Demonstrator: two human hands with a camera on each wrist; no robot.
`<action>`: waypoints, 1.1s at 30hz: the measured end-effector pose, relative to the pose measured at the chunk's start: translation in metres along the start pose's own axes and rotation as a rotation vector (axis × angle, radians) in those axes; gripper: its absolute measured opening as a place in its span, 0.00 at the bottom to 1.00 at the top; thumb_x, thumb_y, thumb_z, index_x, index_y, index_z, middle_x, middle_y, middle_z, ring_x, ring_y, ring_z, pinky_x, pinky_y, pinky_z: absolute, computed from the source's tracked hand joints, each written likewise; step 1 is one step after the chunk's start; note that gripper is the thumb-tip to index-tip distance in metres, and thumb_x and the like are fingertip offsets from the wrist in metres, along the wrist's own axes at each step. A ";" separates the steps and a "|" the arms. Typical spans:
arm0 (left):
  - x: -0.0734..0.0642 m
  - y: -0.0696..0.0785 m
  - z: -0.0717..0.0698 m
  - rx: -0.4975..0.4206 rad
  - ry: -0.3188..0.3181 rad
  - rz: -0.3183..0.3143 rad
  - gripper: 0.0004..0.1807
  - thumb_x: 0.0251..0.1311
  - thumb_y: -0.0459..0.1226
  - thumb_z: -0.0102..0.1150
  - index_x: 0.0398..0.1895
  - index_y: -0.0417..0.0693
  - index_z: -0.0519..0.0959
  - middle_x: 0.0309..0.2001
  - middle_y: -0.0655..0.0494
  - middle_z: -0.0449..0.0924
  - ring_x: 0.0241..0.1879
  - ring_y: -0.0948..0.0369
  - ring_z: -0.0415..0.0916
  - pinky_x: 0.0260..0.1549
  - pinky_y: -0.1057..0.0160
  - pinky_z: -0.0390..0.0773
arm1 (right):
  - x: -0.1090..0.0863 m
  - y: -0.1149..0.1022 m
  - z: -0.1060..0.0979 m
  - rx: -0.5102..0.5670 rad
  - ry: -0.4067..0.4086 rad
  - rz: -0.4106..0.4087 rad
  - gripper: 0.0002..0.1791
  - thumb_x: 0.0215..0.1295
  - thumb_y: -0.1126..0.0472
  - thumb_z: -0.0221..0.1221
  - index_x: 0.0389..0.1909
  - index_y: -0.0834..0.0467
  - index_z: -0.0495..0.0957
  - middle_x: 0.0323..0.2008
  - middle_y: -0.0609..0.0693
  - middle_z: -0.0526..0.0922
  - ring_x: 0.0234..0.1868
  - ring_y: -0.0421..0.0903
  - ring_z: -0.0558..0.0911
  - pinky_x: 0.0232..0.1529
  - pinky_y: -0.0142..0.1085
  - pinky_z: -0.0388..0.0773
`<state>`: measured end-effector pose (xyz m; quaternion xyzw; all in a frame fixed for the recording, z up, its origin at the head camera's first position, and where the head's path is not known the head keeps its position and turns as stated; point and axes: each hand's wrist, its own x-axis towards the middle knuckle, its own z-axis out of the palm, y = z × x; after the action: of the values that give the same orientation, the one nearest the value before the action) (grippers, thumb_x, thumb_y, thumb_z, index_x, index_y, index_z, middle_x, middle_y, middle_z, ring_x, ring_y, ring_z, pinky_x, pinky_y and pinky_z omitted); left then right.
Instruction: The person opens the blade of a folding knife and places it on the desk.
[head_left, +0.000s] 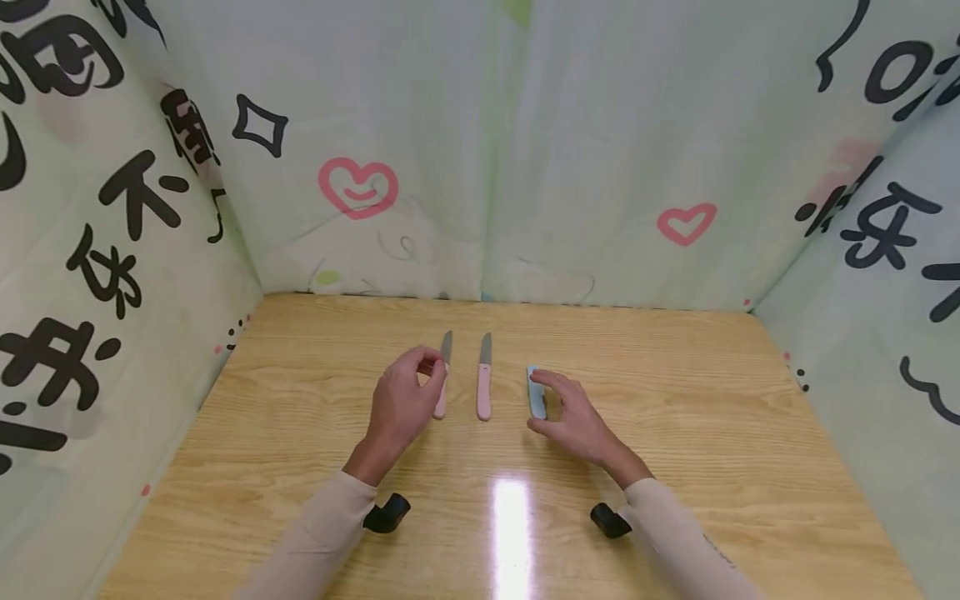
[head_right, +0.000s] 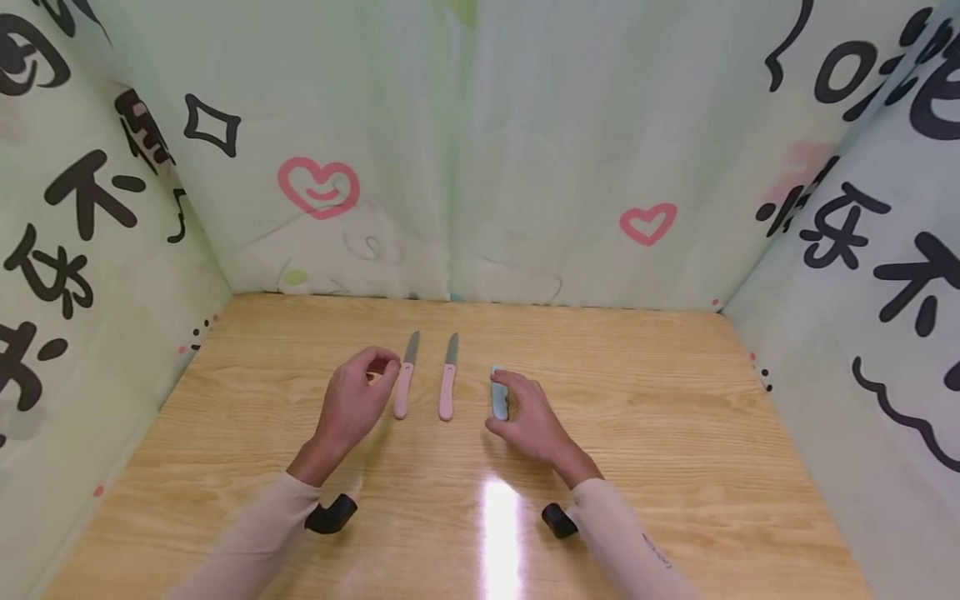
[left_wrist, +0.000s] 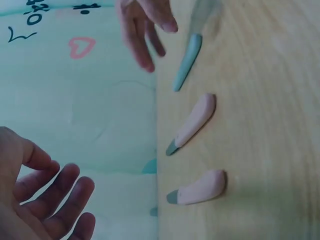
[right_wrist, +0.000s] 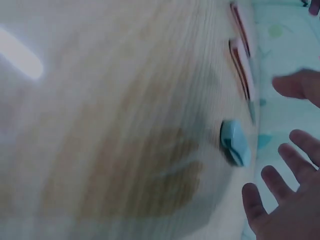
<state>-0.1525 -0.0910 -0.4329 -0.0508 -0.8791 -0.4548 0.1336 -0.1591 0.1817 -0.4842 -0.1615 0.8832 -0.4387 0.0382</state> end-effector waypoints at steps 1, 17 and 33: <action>-0.003 -0.001 0.001 0.003 -0.020 0.004 0.08 0.71 0.38 0.57 0.44 0.47 0.84 0.36 0.57 0.83 0.37 0.60 0.80 0.32 0.55 0.78 | 0.005 0.002 -0.002 -0.043 -0.029 -0.024 0.38 0.60 0.66 0.69 0.71 0.65 0.66 0.72 0.62 0.64 0.71 0.65 0.60 0.63 0.64 0.62; -0.029 -0.027 0.008 -0.134 -0.394 0.099 0.12 0.71 0.32 0.58 0.54 0.39 0.77 0.57 0.48 0.71 0.58 0.48 0.71 0.57 0.45 0.73 | 0.048 0.019 -0.020 -0.324 -0.350 0.022 0.58 0.46 0.58 0.76 0.78 0.63 0.55 0.75 0.65 0.57 0.74 0.66 0.55 0.66 0.69 0.52; -0.038 -0.018 0.023 0.025 -0.415 0.398 0.23 0.59 0.27 0.69 0.59 0.44 0.79 0.66 0.48 0.70 0.66 0.52 0.66 0.59 0.50 0.73 | 0.023 -0.004 -0.023 -0.096 -0.286 0.045 0.59 0.50 0.52 0.75 0.77 0.64 0.51 0.67 0.67 0.65 0.68 0.66 0.61 0.61 0.65 0.63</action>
<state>-0.1244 -0.0810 -0.4703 -0.3126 -0.8659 -0.3885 0.0384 -0.1847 0.1904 -0.4654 -0.2041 0.8920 -0.3676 0.1659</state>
